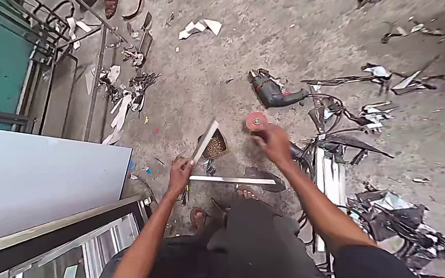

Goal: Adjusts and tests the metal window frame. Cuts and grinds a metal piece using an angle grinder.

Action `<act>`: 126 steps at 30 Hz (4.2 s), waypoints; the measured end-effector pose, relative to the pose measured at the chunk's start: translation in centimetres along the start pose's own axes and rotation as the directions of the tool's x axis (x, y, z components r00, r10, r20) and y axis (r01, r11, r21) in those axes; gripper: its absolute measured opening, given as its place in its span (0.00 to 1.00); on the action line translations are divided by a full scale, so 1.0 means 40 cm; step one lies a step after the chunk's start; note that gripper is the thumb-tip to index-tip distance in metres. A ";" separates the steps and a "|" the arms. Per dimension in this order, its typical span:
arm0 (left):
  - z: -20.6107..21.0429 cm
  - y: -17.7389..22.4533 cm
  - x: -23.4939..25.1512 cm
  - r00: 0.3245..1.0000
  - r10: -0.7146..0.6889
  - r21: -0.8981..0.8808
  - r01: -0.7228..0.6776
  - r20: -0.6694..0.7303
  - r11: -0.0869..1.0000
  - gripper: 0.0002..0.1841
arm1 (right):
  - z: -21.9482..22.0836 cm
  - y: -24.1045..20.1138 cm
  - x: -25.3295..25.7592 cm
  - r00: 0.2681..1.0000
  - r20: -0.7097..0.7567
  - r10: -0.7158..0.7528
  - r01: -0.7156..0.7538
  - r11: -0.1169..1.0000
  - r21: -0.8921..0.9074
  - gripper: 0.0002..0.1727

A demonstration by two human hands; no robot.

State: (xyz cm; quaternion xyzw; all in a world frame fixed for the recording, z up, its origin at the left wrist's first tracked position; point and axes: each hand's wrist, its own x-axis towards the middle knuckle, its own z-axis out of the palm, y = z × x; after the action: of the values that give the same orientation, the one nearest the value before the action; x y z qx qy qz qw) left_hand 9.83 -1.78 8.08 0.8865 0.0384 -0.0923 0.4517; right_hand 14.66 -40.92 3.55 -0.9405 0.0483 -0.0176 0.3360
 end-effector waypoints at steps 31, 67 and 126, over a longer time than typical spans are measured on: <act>0.071 -0.103 0.043 0.902 -0.168 -0.450 0.352 0.398 0.821 0.23 | 0.063 0.067 -0.067 0.721 0.639 0.269 -0.691 0.211 0.691 0.26; 0.145 -0.013 0.102 0.999 0.047 0.462 -0.036 -0.011 0.886 0.27 | -0.022 -0.028 -0.234 0.954 0.268 0.136 -0.289 0.173 0.942 0.45; 0.027 0.167 0.272 0.815 -0.148 0.606 -0.282 0.561 0.744 0.28 | -0.138 -0.010 -0.097 0.878 0.425 0.219 -0.428 0.758 0.493 0.41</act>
State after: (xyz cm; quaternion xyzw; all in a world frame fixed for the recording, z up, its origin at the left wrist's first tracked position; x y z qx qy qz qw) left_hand 21.37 -6.76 10.59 0.9176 -0.1689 -0.3459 0.0990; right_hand 10.46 -43.70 8.05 -0.7599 0.1459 0.1914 0.6038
